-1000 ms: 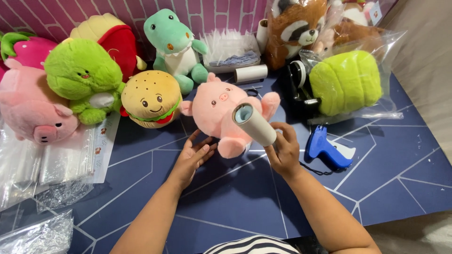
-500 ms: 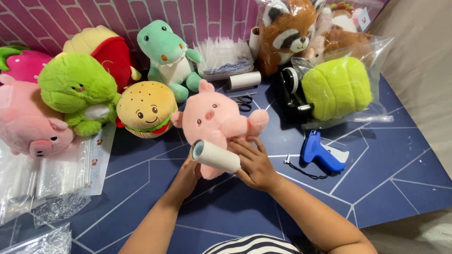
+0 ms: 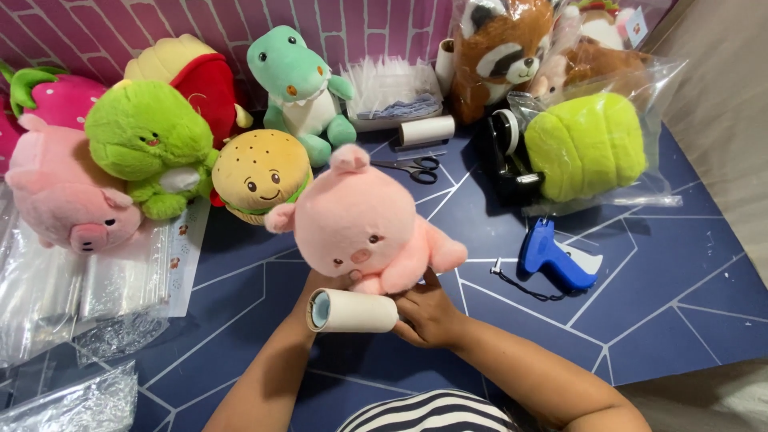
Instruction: Cleaning a plush toy with a lint roller and placing it into a plastic bag for packaging.
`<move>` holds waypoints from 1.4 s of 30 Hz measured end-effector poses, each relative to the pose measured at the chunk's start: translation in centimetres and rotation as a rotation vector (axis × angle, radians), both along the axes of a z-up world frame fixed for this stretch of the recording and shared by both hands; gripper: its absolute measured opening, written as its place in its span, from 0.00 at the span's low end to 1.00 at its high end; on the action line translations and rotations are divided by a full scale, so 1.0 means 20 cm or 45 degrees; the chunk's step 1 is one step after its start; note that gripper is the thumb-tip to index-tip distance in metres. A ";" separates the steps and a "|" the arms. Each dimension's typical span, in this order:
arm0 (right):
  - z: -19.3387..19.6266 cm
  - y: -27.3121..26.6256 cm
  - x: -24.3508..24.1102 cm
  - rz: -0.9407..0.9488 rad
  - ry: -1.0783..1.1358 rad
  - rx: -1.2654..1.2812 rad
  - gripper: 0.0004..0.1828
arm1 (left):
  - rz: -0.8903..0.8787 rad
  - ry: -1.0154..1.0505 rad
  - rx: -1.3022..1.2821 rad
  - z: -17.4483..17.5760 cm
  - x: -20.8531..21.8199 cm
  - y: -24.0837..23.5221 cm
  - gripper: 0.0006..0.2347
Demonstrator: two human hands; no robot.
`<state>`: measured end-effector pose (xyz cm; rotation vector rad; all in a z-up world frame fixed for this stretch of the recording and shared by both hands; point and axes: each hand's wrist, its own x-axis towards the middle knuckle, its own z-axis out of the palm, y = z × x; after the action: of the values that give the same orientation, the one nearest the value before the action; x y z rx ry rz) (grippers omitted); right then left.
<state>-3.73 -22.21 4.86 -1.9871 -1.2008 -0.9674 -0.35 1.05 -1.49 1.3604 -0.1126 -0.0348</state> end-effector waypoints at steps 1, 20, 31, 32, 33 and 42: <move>-0.05 0.00 0.00 0.002 -0.001 0.000 0.20 | 0.002 -0.001 0.000 0.05 0.01 -0.01 0.36; 0.19 -0.17 -0.02 -0.533 -0.079 -0.117 0.22 | -0.150 -0.225 0.210 0.24 0.04 0.00 0.49; 0.13 -0.26 -0.09 -0.662 -0.231 -0.099 0.16 | -0.359 -0.327 0.231 0.31 0.02 0.01 0.39; 0.13 -0.28 -0.08 -0.656 -0.180 0.011 0.15 | -0.395 -0.270 0.174 0.33 0.00 0.01 0.39; 0.14 -0.30 -0.07 -0.649 -0.129 0.121 0.14 | -0.431 -0.214 0.116 0.34 -0.02 0.01 0.38; 0.08 -0.70 0.05 -0.948 0.292 0.612 0.12 | -0.582 -0.215 -0.004 0.06 0.04 0.10 0.40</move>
<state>-2.68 -36.15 6.39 -2.0700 -0.0471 -1.1838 0.49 3.01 -0.36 1.3093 -0.5638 -0.3033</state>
